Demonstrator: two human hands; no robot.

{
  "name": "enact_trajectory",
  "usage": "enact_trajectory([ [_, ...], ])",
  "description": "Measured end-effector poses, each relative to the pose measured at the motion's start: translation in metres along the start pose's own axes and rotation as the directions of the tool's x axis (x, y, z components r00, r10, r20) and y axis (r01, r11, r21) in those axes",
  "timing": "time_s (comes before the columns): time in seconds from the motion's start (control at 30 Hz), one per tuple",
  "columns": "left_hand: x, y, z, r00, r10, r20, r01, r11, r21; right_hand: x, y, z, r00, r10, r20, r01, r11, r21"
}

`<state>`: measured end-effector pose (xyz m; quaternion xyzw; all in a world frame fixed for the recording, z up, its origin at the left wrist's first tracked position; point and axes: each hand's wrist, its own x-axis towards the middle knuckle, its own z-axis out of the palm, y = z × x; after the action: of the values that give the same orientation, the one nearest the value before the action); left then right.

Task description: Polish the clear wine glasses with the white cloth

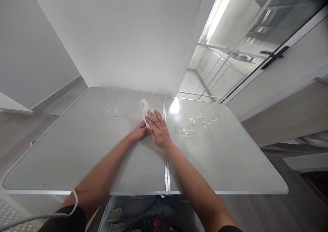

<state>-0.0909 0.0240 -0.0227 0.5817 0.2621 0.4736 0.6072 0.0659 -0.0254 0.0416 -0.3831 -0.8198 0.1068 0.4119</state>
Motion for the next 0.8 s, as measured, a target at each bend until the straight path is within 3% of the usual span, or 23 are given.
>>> enact_trajectory([
  [0.13,0.0,0.008,0.004,0.997,-0.012,0.074,0.006,0.996,0.086,0.002,0.002,-0.008,0.996,0.044,-0.084,-0.048,0.998,-0.042],
  [0.2,0.001,0.011,0.003,0.995,0.063,0.082,-0.082,0.963,0.257,0.003,0.004,-0.012,0.999,-0.016,-0.03,0.014,0.997,-0.07],
  [0.27,0.001,0.012,-0.001,0.979,0.201,0.038,-0.192,0.841,0.506,0.004,0.005,-0.017,0.994,-0.089,0.066,0.094,0.993,-0.077],
  [0.33,-0.001,0.011,-0.005,0.949,0.315,0.035,-0.243,0.653,0.718,0.005,0.005,-0.023,0.993,-0.083,0.088,0.088,0.995,-0.05],
  [0.4,-0.003,0.012,-0.007,0.929,0.362,0.08,-0.267,0.505,0.821,0.007,0.005,-0.028,1.0,0.005,0.025,-0.005,0.999,0.032],
  [0.47,-0.005,0.012,-0.006,0.92,0.37,0.132,-0.3,0.446,0.843,0.008,0.007,-0.032,0.987,0.155,-0.037,-0.143,0.965,0.22],
  [0.5,-0.005,0.012,-0.005,0.918,0.37,0.14,-0.309,0.451,0.837,0.008,0.008,-0.032,0.967,0.25,-0.042,-0.219,0.91,0.351],
  [0.57,-0.006,0.01,-0.003,0.918,0.375,0.127,-0.32,0.515,0.795,0.008,0.009,-0.029,0.9,0.437,-0.003,-0.341,0.708,0.619],
  [0.67,-0.005,0.007,0.0,0.92,0.38,0.094,-0.344,0.672,0.656,0.008,0.01,-0.015,0.79,0.611,0.052,-0.337,0.361,0.869],
  [0.73,-0.002,0.007,0.001,0.924,0.378,0.055,-0.347,0.769,0.536,0.008,0.008,-0.002,0.748,0.661,0.063,-0.279,0.227,0.933],
  [0.8,0.0,0.01,0.003,0.933,0.36,-0.011,-0.313,0.825,0.47,0.007,0.004,0.01,0.729,0.681,0.073,-0.26,0.176,0.949],
])
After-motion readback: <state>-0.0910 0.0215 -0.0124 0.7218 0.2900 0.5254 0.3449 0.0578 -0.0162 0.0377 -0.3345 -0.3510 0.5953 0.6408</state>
